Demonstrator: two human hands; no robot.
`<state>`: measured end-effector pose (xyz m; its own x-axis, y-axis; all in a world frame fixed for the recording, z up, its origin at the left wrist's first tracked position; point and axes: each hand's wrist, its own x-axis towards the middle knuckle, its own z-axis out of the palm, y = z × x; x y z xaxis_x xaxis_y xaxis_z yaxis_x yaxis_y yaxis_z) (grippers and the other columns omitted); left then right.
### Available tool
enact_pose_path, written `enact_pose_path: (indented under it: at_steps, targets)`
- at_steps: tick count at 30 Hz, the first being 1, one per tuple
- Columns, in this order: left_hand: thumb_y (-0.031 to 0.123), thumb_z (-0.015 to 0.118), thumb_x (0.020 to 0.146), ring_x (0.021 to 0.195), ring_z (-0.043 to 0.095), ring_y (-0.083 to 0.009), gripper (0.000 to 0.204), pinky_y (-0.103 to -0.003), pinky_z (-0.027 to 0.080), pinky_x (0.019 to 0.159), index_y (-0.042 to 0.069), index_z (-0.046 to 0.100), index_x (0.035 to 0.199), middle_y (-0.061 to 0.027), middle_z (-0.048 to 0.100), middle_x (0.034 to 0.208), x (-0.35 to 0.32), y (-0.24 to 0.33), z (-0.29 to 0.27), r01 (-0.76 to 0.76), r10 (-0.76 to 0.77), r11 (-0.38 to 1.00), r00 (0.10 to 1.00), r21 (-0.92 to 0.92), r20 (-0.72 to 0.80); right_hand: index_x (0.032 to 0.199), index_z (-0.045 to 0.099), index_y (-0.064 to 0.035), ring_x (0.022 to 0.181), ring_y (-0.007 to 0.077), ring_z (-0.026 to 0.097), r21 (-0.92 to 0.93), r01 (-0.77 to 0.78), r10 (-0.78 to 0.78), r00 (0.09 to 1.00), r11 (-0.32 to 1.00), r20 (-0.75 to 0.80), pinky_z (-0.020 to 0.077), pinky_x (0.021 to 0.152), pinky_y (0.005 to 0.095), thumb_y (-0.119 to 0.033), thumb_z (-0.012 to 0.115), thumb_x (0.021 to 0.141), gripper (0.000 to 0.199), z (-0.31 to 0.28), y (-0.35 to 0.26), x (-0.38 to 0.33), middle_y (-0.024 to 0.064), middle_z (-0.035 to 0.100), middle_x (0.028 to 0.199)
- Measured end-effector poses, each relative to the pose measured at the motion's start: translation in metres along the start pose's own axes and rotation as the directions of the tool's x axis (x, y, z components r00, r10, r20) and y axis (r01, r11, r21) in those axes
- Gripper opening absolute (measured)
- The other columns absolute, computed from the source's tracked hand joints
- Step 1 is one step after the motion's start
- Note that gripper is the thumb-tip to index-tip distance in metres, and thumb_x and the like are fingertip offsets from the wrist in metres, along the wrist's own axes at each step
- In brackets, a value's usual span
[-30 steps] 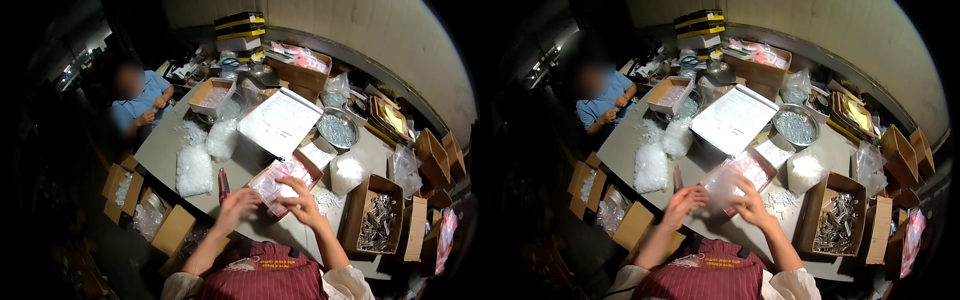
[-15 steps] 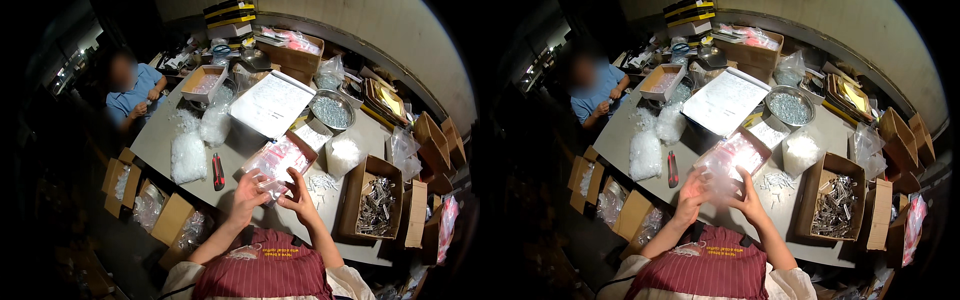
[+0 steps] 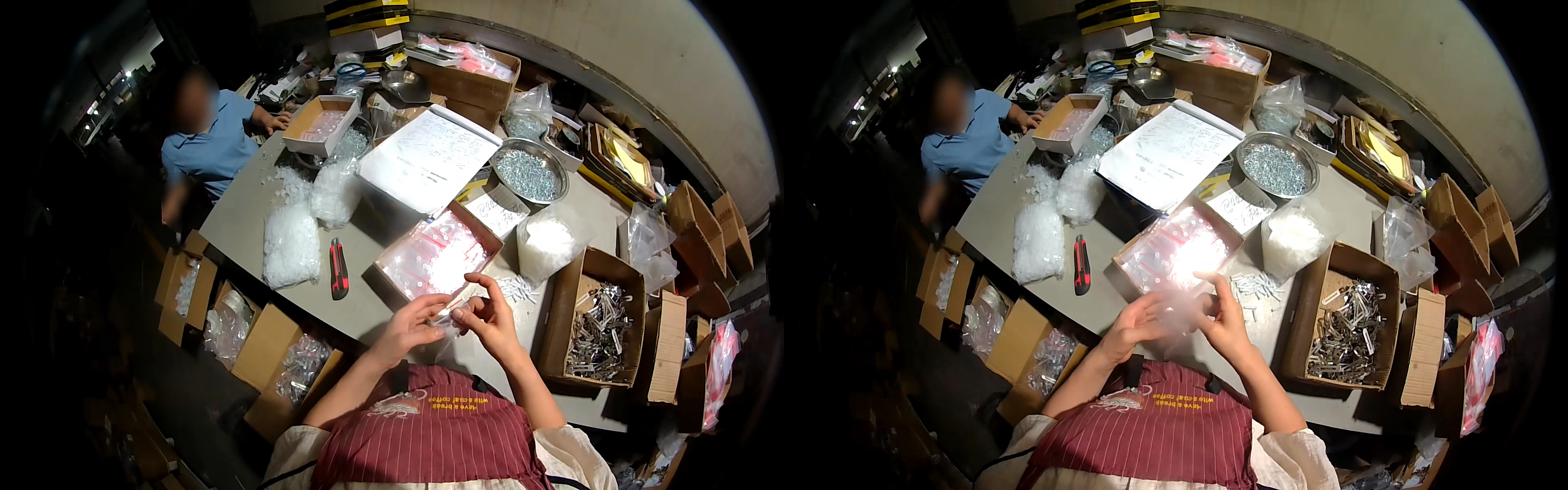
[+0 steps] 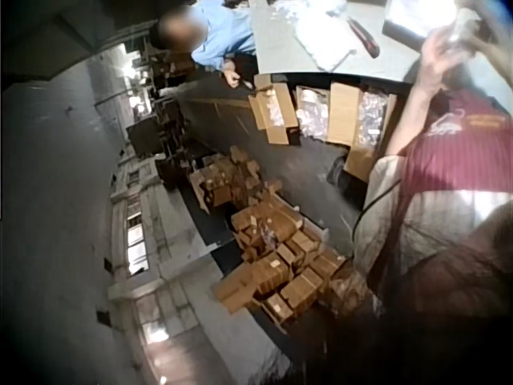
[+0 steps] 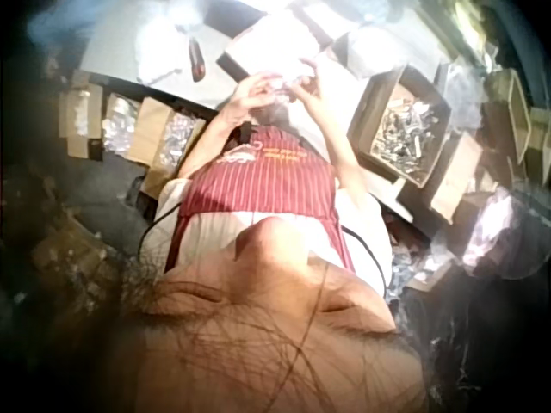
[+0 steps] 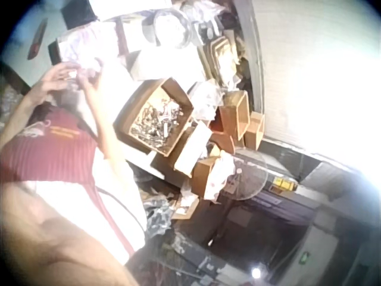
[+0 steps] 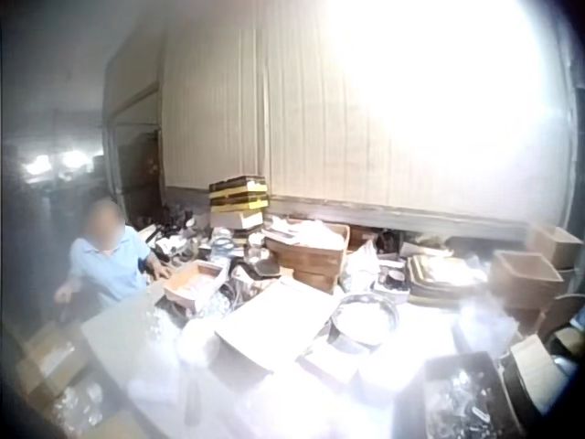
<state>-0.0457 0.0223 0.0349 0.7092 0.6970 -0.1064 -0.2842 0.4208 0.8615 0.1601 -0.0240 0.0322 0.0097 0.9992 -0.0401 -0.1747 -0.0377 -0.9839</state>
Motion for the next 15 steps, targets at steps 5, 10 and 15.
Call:
enact_pose_path:
  at_steps: [5,10,15]
  targets:
    - [0.007,0.072,0.087,0.106,0.055,-0.0089,0.061,-0.023,0.048,0.088,0.003,0.049,0.142,-0.004,0.057,0.11,0.004,0.005,0.0,0.039,-0.053,0.982,0.996,0.182,0.071,0.14,0.044,-0.0052,0.064,0.0083,0.057,-0.347,0.028,-0.026,1.0,0.938,0.008,0.0458,0.057,0.0242,-0.008,0.071,0.093,0.054,0.0,-0.014,-0.002,0.0005,0.059,0.069]
    - [0.008,0.069,0.092,0.09,0.059,-0.0085,0.053,-0.024,0.051,0.077,0.003,0.05,0.141,-0.0031,0.061,0.104,0.009,-0.007,-0.013,0.019,-0.04,0.982,0.993,0.187,0.112,0.138,0.046,-0.0072,0.063,0.0111,0.064,-0.472,0.108,-0.081,0.994,0.875,0.078,0.0462,0.057,0.0257,-0.014,0.069,0.095,0.05,-0.004,-0.009,-0.002,0.0083,0.068,0.071]
    - [0.007,0.064,0.096,0.076,0.059,-0.0055,0.032,-0.022,0.051,0.067,-0.001,0.061,0.127,0.0,0.066,0.092,0.018,-0.029,-0.015,-0.081,0.113,0.95,0.989,0.3,-0.093,0.138,0.048,-0.0068,0.067,0.0119,0.064,-0.441,0.12,-0.066,0.989,0.889,0.135,0.0473,0.061,0.0266,-0.014,0.07,0.094,0.05,0.001,-0.003,0.005,0.0077,0.067,0.075]
